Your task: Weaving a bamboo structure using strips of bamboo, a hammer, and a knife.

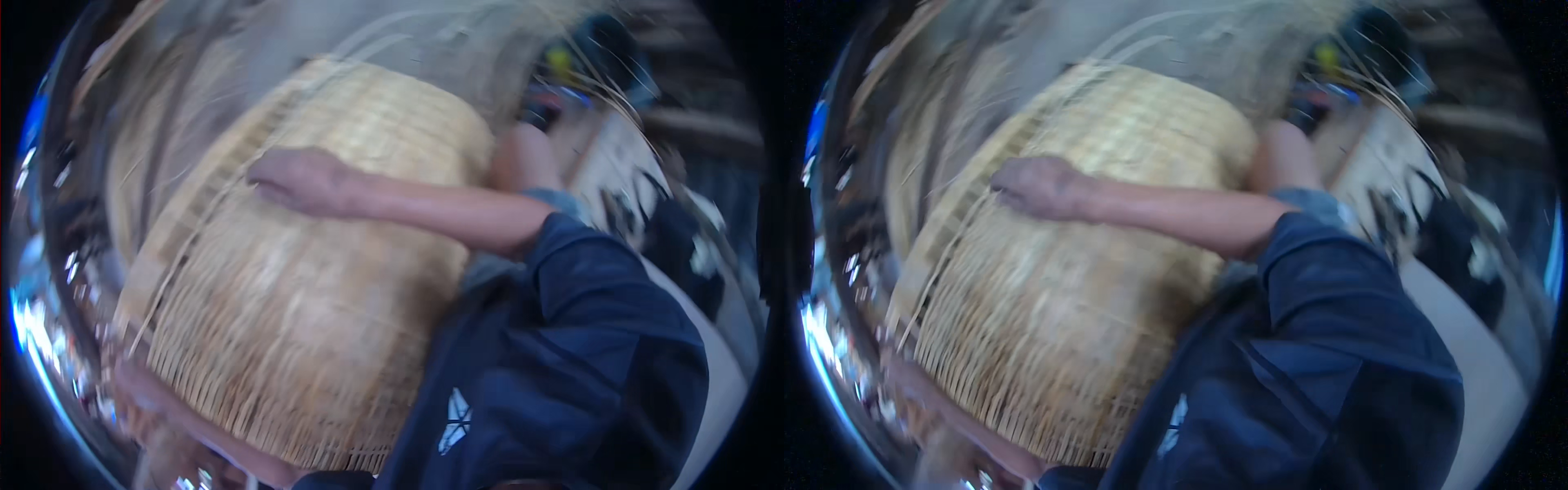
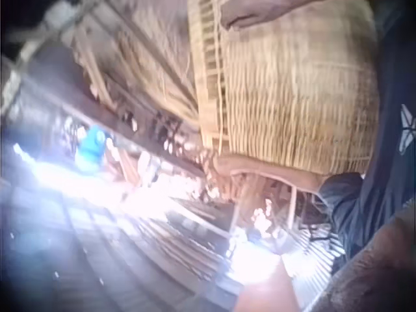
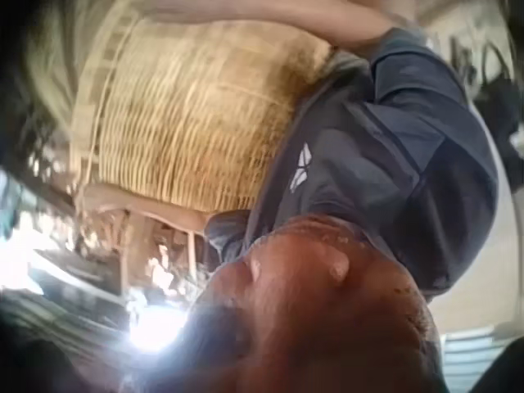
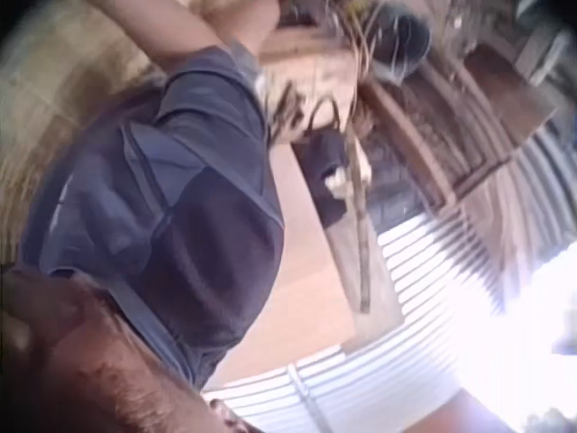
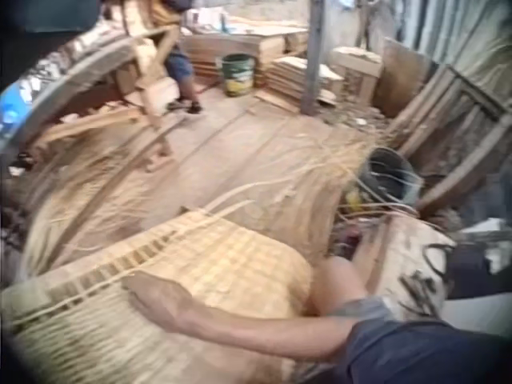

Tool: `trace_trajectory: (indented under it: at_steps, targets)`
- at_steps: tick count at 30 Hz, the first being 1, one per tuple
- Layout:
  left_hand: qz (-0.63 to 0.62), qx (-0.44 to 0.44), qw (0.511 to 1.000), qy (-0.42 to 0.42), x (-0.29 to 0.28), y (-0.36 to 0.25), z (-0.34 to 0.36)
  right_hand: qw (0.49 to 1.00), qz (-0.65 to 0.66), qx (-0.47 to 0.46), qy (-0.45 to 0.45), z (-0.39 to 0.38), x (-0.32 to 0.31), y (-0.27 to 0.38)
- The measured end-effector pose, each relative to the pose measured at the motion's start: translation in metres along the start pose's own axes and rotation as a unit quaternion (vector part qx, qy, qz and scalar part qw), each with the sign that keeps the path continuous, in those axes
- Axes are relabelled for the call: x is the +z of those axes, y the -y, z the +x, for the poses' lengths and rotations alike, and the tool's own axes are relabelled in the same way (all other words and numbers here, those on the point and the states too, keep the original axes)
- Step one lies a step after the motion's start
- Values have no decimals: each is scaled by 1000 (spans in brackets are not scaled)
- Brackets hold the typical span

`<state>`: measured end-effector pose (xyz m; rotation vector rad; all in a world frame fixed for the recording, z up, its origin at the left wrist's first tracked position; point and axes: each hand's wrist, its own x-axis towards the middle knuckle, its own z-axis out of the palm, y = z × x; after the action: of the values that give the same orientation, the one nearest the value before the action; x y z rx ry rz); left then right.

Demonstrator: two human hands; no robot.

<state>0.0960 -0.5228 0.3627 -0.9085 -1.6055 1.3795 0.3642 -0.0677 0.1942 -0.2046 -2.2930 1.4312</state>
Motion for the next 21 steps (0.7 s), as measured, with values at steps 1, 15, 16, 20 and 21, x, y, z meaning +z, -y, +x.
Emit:
trace_trajectory:
  at_steps: [1, 15, 16, 20, 21]
  targets:
    - [-38, 16, 999, -24, -7, -2, 8, 999, -52, 4, -10, -32, -34, -30]
    - [-631, 99, 747, 185, -245, -80, 250, 641, -399, 573, -320, -539, -332, -100]
    - [-637, 140, 733, 192, -278, -92, 265, 626, -386, 601, -312, -552, -317, -106]
    - [-727, 145, 659, 127, -401, -149, 284, 604, -451, 578, -312, -587, -273, -105]
    - [-744, 187, 633, 106, -434, -187, 294, 575, -464, 583, -339, -603, -270, -91]
